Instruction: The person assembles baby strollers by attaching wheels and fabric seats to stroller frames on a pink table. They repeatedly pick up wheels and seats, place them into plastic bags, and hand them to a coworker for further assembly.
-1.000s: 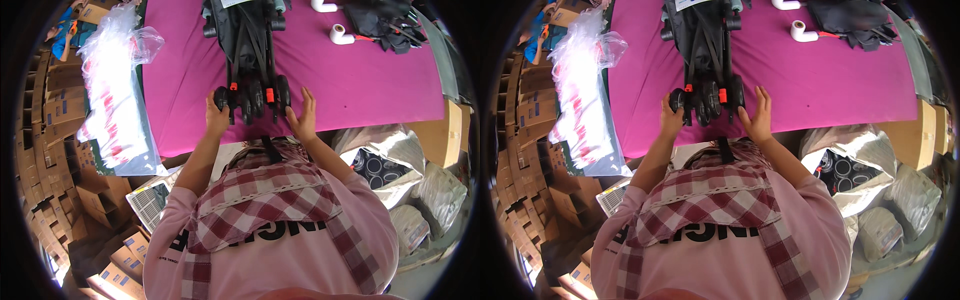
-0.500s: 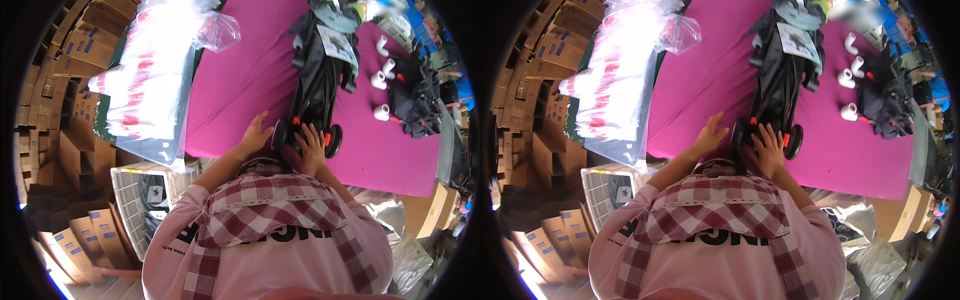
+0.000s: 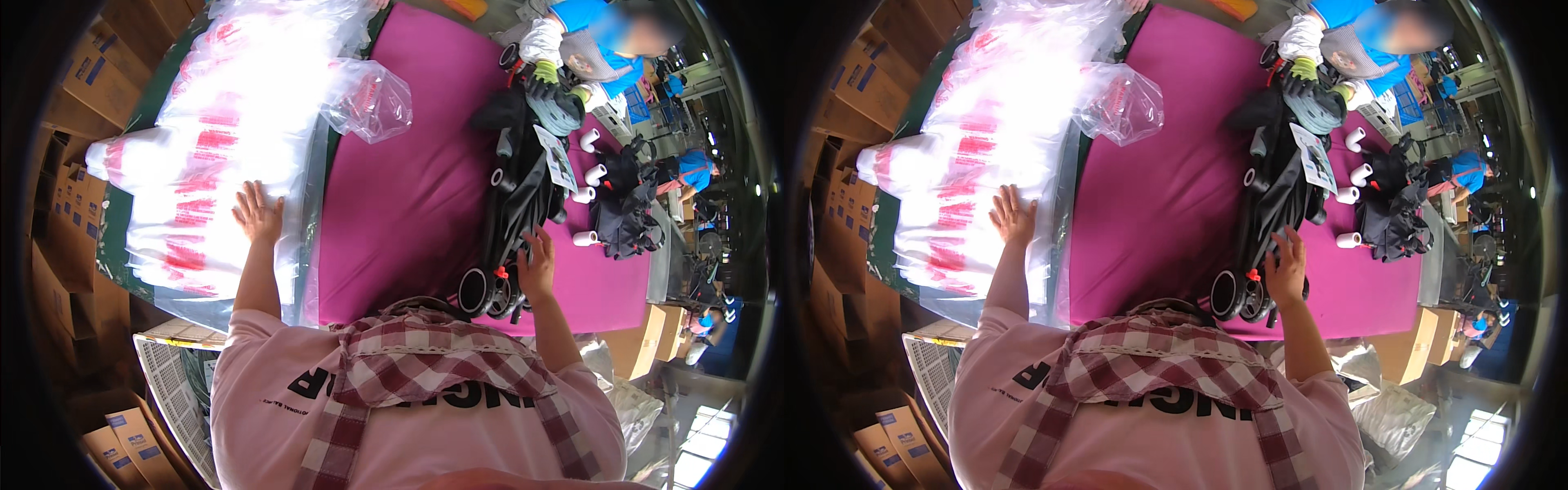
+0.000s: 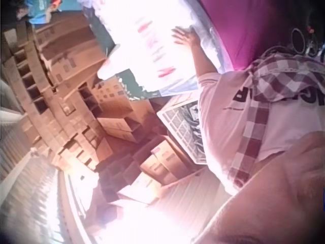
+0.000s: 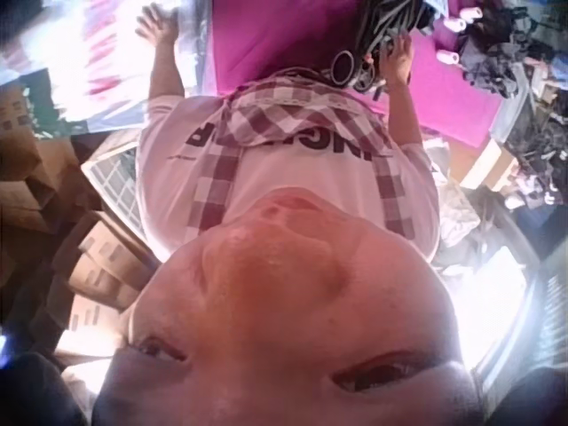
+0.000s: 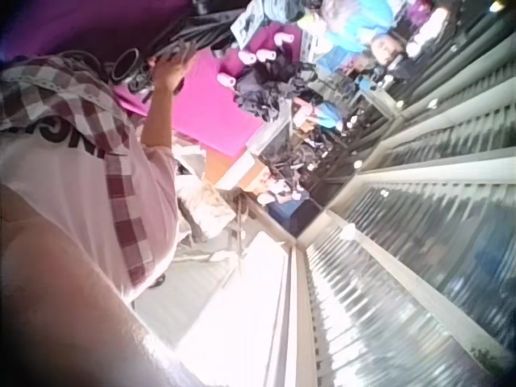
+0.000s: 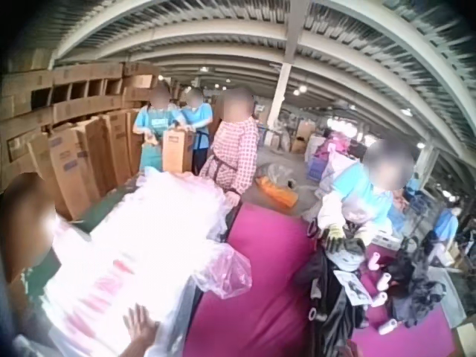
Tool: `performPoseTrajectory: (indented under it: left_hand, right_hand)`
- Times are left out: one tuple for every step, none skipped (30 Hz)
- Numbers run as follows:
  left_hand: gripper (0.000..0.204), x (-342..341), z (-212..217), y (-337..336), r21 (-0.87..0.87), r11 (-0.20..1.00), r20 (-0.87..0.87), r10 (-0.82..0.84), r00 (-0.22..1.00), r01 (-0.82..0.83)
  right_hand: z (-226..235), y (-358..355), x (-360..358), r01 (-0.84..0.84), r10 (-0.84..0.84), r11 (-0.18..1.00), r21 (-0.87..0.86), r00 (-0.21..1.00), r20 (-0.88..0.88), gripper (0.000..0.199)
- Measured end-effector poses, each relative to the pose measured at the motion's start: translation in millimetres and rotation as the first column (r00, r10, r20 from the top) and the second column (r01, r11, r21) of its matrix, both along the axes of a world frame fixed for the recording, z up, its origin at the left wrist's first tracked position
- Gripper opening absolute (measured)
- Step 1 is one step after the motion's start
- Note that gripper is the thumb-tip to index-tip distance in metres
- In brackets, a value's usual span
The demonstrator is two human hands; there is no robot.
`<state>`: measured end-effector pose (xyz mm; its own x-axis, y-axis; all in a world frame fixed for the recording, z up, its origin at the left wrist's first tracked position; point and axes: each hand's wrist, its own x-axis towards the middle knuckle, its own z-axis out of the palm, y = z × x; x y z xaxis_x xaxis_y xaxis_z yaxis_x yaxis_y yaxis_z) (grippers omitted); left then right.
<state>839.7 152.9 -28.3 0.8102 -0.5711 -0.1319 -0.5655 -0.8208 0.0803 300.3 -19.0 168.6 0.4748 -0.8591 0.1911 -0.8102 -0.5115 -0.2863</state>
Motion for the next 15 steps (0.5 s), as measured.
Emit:
performPoseTrajectory:
  left_hand:
    - [0.08, 6.9, -13.7, 3.3, -0.053, 0.998, 0.05, 0.023, 0.999, -0.02]
    - [0.081, 13.3, -27.0, 5.4, -0.106, 0.994, 0.098, 0.05, 0.994, -0.039]
    - [0.08, 11.4, -30.6, 0.7, -0.216, 0.972, 0.091, 0.118, 0.989, -0.096]
    - [0.077, 15.3, -30.9, -3.8, -0.267, 0.957, 0.09, 0.14, 0.986, -0.111]
    - [0.074, 18.2, -31.6, -9.6, -0.318, 0.94, 0.087, 0.162, 0.983, -0.126]
    - [0.072, 23.1, -31.7, -10.8, -0.363, 0.921, 0.09, 0.183, 0.979, -0.139]
    - [0.052, 26.4, -30.6, -13.7, -0.511, 0.859, 0.236, 0.186, 0.954, -0.041]
    - [0.044, 31.1, -31.8, -13.0, -0.548, 0.832, 0.175, 0.216, 0.961, -0.087]
    - [0.036, 44.5, -34.7, -7.2, -0.584, 0.802, 0.118, 0.242, 0.963, -0.13]
    - [0.029, 55.6, -37.4, -2.8, -0.619, 0.765, 0.06, 0.272, 0.961, -0.177]
    - [0.017, 63.2, -41.1, -0.2, -0.724, 0.668, 0.085, 0.334, 0.939, -0.172]
    - [0.015, 64.3, -29.7, 2.5, -0.666, 0.711, 0.055, 0.346, 0.937, -0.224]
    - [0.012, 62.8, -25.3, 2.8, -0.642, 0.701, -0.005, 0.4, 0.917, -0.309]
    - [0.012, 59.1, -22.0, 3.0, -0.612, 0.687, -0.062, 0.453, 0.889, -0.393]
    - [0.017, 54.8, -18.0, 9.3, -0.589, 0.672, -0.094, 0.495, 0.864, -0.449]
  right_hand:
    - [-2.6, -3.1, 16.6, -0.041, 0.041, 0.999, -0.014, 0.998, -0.038, 0.039]
    - [-4.4, -9.1, 32.9, -0.086, 0.087, 0.996, 0.017, 0.995, -0.042, 0.039]
    - [-8.5, -14.2, 46.1, -0.119, 0.122, 0.991, 0.056, 0.992, -0.045, 0.039]
    - [-10.5, -21.4, 60.7, -0.159, 0.163, 0.983, 0.088, 0.986, -0.041, 0.039]
    - [-9.9, -25.7, 73.6, -0.16, 0.163, 0.981, 0.109, 0.987, -0.015, 0.037]
    - [-10.7, -26.4, 83.8, -0.173, 0.171, 0.971, 0.162, 0.985, 0.025, 0.037]
    - [-11.6, -27.0, 90.4, -0.185, 0.175, 0.959, 0.215, 0.983, 0.063, 0.037]
    - [-13.7, -27.7, 91.8, -0.196, 0.175, 0.944, 0.267, 0.979, 0.1, 0.037]
    - [-19.5, -26.5, 90.1, -0.232, 0.213, 0.944, 0.235, 0.971, 0.106, 0.035]
    - [-24.5, -27.3, 85.9, -0.246, 0.227, 0.94, 0.236, 0.968, 0.104, 0.035]
    - [-29.2, -26.6, 79.4, -0.258, 0.24, 0.936, 0.237, 0.965, 0.102, 0.034]
    - [-33.1, -23.1, 72.7, -0.257, 0.239, 0.936, 0.241, 0.966, 0.102, 0.033]
    - [-34.7, -20.1, 64.7, -0.221, 0.198, 0.939, 0.263, 0.974, 0.112, 0.03]
    - [-35.8, -20.2, 55.6, -0.196, 0.163, 0.938, 0.285, 0.977, 0.134, 0.029]
    - [-38.9, -17.4, 46.3, -0.177, 0.128, 0.934, 0.312, 0.977, 0.171, 0.028]
